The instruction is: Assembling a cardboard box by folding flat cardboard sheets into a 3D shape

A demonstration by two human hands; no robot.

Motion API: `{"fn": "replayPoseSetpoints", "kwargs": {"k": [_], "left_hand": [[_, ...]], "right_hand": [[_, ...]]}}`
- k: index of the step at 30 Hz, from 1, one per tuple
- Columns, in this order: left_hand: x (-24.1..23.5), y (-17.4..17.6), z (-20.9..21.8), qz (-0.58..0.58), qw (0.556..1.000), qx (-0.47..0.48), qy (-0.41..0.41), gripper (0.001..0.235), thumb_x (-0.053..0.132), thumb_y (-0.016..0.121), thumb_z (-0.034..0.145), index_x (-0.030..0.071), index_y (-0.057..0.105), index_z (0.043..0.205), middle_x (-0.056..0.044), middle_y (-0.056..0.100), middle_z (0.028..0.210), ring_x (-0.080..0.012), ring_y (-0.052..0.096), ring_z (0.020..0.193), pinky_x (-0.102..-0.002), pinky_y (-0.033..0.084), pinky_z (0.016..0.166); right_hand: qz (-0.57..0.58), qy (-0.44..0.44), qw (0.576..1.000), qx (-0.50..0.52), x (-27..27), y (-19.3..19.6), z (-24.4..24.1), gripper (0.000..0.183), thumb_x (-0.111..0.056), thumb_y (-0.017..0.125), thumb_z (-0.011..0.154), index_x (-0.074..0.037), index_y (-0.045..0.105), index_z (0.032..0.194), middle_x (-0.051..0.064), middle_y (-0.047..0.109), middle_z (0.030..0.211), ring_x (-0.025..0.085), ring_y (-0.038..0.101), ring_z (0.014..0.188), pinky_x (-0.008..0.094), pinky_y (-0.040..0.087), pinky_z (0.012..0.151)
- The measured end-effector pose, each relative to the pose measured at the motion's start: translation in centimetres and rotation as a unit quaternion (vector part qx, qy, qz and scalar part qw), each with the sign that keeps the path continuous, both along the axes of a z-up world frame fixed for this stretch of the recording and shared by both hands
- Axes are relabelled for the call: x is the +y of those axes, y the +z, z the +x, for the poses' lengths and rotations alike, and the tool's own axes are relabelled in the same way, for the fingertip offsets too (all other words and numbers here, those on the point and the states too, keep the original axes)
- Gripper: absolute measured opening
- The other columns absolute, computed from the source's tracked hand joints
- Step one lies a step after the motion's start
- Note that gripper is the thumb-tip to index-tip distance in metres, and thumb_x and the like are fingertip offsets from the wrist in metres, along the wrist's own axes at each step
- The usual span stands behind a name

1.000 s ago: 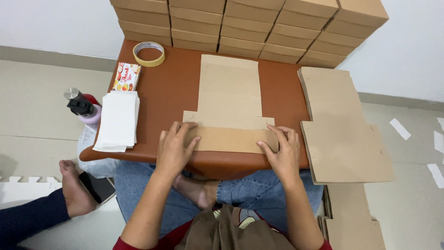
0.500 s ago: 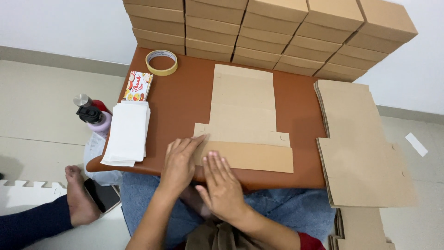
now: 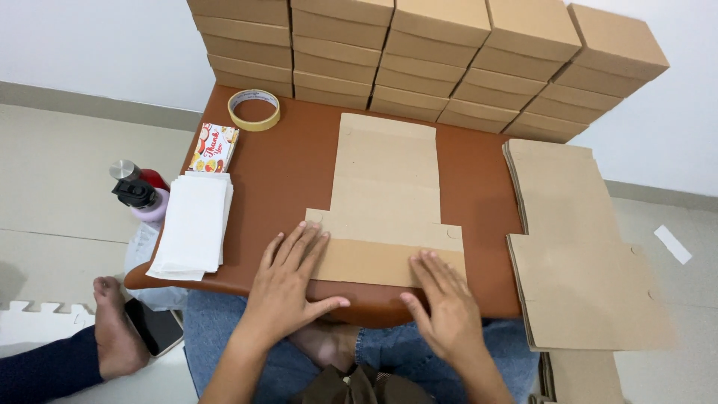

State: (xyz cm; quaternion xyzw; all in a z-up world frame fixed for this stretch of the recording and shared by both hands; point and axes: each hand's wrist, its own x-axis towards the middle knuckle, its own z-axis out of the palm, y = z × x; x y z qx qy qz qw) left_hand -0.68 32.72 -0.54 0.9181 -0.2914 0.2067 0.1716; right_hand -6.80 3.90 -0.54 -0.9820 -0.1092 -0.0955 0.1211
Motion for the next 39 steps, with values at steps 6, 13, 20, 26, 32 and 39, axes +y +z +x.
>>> {"fn": "replayPoseSetpoints", "kwargs": {"k": [6,13,20,26,32,39], "left_hand": [[0.7,-0.2,-1.1,0.038,0.999,0.027,-0.02,0.111,0.07,0.079,0.068,0.009,0.04,0.152,-0.008,0.047,0.154,-0.0223,0.039,0.144,-0.051,0.022,0.119],[4.2,1.0,-3.1,-0.068,0.988,0.099,-0.094,0.063,0.004,0.063,0.074,0.02,0.064,0.135,0.002,0.067,0.134,-0.018,0.058,0.129,-0.044,0.033,0.112],[0.6,1.6,-0.6,-0.241,0.967,0.046,0.064,0.017,0.024,0.065,0.096,0.009,0.06,0.103,-0.002,0.066,0.092,-0.0235,0.061,0.083,-0.038,0.042,0.089],[-1.8,2.0,2.9,-0.196,0.961,0.114,0.161,0.048,0.02,0.07,0.093,0.001,0.057,0.135,-0.017,0.071,0.101,-0.0331,0.066,0.095,-0.048,0.04,0.093],[-2.3,-0.6,3.2,-0.077,0.972,0.069,0.212,0.053,0.029,0.07,0.089,0.011,0.059,0.137,-0.013,0.064,0.109,-0.0329,0.059,0.096,-0.049,0.04,0.085],[-2.1,0.1,0.9,-0.085,0.99,0.005,0.115,0.022,0.024,0.063,0.095,0.021,0.075,0.113,0.004,0.067,0.111,-0.0246,0.057,0.088,-0.042,0.041,0.077]], "right_hand": [[-0.05,0.037,0.997,-0.044,-2.6,1.0,-1.2,0.082,-0.061,0.056,0.091,-0.018,0.034,0.158,0.009,0.035,0.163,0.025,0.032,0.15,0.047,0.022,0.12],[0.114,0.107,0.988,0.022,-6.1,1.1,-3.7,0.082,0.011,0.055,0.064,-0.019,0.06,0.14,0.001,0.06,0.147,0.021,0.053,0.136,0.042,0.038,0.114],[0.424,-0.067,0.897,-0.102,-3.4,1.0,-1.0,0.039,-0.006,0.069,0.09,-0.007,0.059,0.128,0.006,0.068,0.097,0.013,0.066,0.087,0.023,0.057,0.079],[0.438,-0.145,0.885,-0.063,-2.9,1.5,3.1,0.083,0.001,0.076,0.084,-0.003,0.03,0.153,0.02,0.068,0.09,0.027,0.067,0.077,0.042,0.052,0.081],[0.2,-0.162,0.962,-0.086,-2.5,0.9,1.1,0.061,-0.025,0.077,0.086,-0.01,0.053,0.14,0.018,0.054,0.128,0.035,0.057,0.112,0.048,0.045,0.098],[0.08,0.129,0.984,-0.099,1.1,-1.5,-1.8,0.062,0.011,0.042,0.084,-0.005,0.053,0.144,0.014,0.052,0.151,0.031,0.046,0.143,0.044,0.03,0.122]]}}
